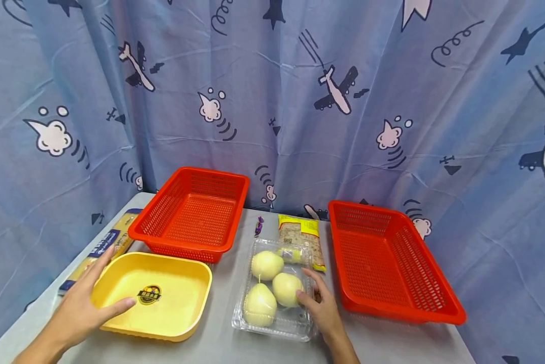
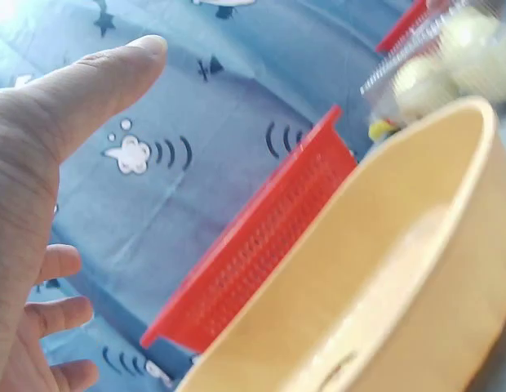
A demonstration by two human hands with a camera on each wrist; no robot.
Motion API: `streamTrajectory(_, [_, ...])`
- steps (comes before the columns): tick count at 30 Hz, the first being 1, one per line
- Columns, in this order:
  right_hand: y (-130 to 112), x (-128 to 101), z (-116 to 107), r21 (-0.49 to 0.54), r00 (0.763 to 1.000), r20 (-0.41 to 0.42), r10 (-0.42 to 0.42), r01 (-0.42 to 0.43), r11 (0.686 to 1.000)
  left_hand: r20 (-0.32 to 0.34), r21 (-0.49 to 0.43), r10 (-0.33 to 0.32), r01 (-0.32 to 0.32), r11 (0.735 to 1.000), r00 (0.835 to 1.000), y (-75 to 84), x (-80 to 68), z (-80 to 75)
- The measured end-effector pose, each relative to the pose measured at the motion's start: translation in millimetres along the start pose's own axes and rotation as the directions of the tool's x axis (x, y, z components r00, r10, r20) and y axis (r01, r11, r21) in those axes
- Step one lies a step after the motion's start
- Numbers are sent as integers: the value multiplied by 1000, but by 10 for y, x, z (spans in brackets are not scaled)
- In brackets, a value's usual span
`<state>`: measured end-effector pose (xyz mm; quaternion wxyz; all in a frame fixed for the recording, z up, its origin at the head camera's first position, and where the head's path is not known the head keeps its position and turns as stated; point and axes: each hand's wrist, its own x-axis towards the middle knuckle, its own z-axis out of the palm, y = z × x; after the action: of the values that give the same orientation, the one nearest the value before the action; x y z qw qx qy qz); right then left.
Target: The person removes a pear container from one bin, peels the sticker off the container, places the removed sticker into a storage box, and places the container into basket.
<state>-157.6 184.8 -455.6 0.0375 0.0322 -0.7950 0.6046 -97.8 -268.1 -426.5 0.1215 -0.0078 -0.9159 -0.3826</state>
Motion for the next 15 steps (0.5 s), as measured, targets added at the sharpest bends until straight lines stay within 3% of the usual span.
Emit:
streamTrajectory(5, [12,-11,4,-4,1000,-16,-12,12,1000,-34,-56,32,-34,998,999,115,34,48])
streamTrajectory(11, [24,-5,10,-16,999,-7,-43,43,999,-135,-114,170,-186,976,976,218,41,114])
streamTrajectory(15, [148,36,9,-10,998,-16,-62,62,998,-154,-174,222,-248,953,963,323,72,182])
